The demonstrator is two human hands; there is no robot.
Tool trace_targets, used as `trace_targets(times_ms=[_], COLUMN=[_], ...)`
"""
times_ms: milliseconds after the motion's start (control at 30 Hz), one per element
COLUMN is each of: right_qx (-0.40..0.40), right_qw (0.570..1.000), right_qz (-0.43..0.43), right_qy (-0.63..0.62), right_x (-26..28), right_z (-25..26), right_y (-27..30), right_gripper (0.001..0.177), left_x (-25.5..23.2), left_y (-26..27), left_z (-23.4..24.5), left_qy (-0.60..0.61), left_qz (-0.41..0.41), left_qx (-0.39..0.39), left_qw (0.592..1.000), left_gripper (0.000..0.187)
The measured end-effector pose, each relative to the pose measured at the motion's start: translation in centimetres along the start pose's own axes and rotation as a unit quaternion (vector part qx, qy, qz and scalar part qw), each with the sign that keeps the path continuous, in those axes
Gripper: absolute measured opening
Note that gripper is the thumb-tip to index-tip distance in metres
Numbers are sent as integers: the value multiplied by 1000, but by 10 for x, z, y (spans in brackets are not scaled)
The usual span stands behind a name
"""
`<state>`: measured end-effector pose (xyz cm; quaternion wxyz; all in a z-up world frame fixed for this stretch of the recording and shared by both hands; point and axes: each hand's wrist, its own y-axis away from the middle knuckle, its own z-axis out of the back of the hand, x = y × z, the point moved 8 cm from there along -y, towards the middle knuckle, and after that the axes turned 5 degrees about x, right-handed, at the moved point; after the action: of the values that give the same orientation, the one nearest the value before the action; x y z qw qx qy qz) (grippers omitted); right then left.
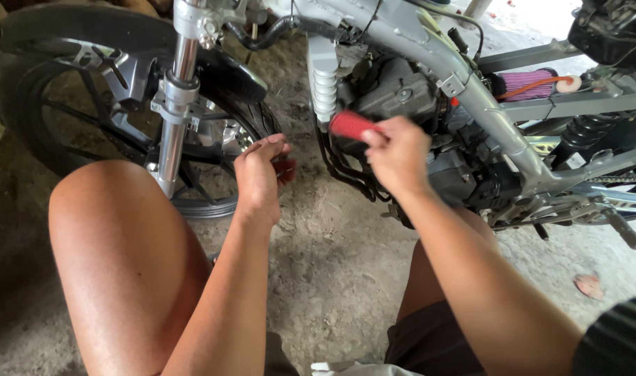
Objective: The person cleans motorcycle engine parts by brushing them with a small brush.
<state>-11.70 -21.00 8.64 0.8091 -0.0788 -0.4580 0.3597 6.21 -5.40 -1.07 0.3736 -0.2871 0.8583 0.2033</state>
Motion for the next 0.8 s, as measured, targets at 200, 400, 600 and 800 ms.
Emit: trace_targets(times_ms=[200,400,600,800], right_qx=[16,21,28,98], right_qw=[1000,989,972,978], right_qz=[-2,146,196,165], right_qy=[0,29,123,79], right_x=[7,38,77,81], right_z=[7,-12,-43,-41], right_y=[2,47,60,64], right_gripper=[14,10,18,19], left_x=[6,42,37,17], left_y=[-3,16,19,-5], left_z=[-10,-57,-37,-41], left_qy=[-8,-6,1,-40], left_qz=[-2,88,-17,-87], left_qx=[35,90,-100,-61], left_qw=[999,992,995,994], left_gripper=[25,37,44,39])
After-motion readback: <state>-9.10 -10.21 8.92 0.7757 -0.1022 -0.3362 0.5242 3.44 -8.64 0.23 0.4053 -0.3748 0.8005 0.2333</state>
